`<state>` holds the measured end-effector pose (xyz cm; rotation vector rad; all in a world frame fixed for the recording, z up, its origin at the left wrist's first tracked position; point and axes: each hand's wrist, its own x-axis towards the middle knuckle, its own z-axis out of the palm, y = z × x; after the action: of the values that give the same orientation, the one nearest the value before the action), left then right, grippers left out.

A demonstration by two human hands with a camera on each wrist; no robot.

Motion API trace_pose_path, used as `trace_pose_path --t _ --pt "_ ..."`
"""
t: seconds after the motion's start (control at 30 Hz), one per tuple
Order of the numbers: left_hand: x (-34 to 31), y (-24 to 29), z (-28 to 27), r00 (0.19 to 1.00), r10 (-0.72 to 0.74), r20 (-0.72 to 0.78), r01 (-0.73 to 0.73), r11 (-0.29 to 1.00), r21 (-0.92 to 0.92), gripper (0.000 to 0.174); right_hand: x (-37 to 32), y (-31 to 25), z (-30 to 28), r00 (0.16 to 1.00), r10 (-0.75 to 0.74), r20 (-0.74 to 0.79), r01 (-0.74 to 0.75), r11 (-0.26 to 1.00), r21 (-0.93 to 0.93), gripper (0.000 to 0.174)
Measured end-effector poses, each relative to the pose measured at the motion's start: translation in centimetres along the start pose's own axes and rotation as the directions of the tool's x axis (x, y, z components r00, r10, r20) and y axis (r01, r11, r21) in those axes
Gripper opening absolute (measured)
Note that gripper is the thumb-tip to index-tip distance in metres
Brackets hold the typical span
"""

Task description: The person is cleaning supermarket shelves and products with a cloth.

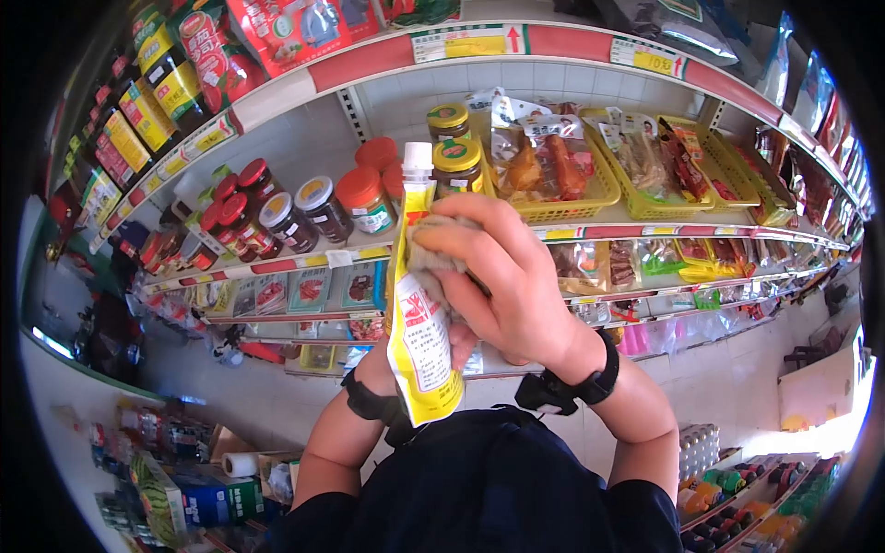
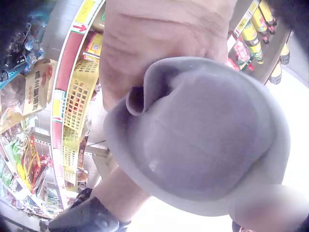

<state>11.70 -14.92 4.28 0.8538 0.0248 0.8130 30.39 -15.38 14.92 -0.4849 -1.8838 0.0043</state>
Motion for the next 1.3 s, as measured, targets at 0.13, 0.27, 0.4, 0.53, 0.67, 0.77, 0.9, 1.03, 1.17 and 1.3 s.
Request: trace_pose_path --t 0.13,0.27,0.4,0.53,0.67,0.77,0.9,1.03,1.17,1.3 --pt "0.8 0.4 1.1 0.985 0.024 -0.17 0.004 0.987 0.162 0.039 -0.7 0.8 -0.5 0.991 0.111 0.079 -0.112 0.994 0.007 0.032" --pt "3.2 1.8 1.2 0.874 0.318 -0.368 -0.171 0.909 0.379 0.046 -2.3 1.0 -2.9 0.942 0.219 0.254 -0.267 0.948 0.174 0.024" --pt "5.1 1.4 3.3 0.82 0.4 -0.41 -0.08 0.789 0.61 0.05 -2.6 -0.3 -4.8 0.781 0.51 0.36 -0.597 0.779 0.192 0.042" --pt "7.0 0.4 3.9 0.867 0.303 -0.396 -0.07 0.86 0.505 0.046 -3.6 0.4 -4.9 0.728 0.624 0.284 -0.681 0.703 0.204 0.026" --pt "8.6 0.1 3.4 0.941 0.174 -0.29 -0.064 0.934 0.352 0.047 -5.7 4.6 -5.2 0.54 0.812 0.222 -0.77 0.371 0.519 0.023" --pt "7.8 0.5 3.1 0.944 0.163 -0.288 -0.01 0.884 0.467 0.049 -4.8 6.4 -6.6 0.348 0.919 0.184 -0.678 0.111 0.727 0.023" --pt "6.1 1.0 3.0 0.941 0.151 -0.302 0.031 0.851 0.524 0.048 -1.9 8.5 -7.2 0.376 0.926 0.025 -0.535 0.195 0.822 0.026" --pt "4.7 1.5 2.3 0.944 0.131 -0.304 0.056 0.842 0.536 0.044 -0.6 12.6 -7.5 0.404 0.914 -0.026 -0.544 0.263 0.797 0.018" --pt "3.4 2.2 2.3 0.937 0.088 -0.337 0.11 0.844 0.525 0.043 -1.3 17.5 -6.6 0.404 0.914 0.039 -0.642 0.252 0.724 0.022" --pt "2.1 2.1 0.7 0.928 0.121 -0.352 0.083 0.855 0.513 0.039 -5.2 24.3 -5.7 0.549 0.832 -0.084 -0.747 0.532 0.399 0.028"
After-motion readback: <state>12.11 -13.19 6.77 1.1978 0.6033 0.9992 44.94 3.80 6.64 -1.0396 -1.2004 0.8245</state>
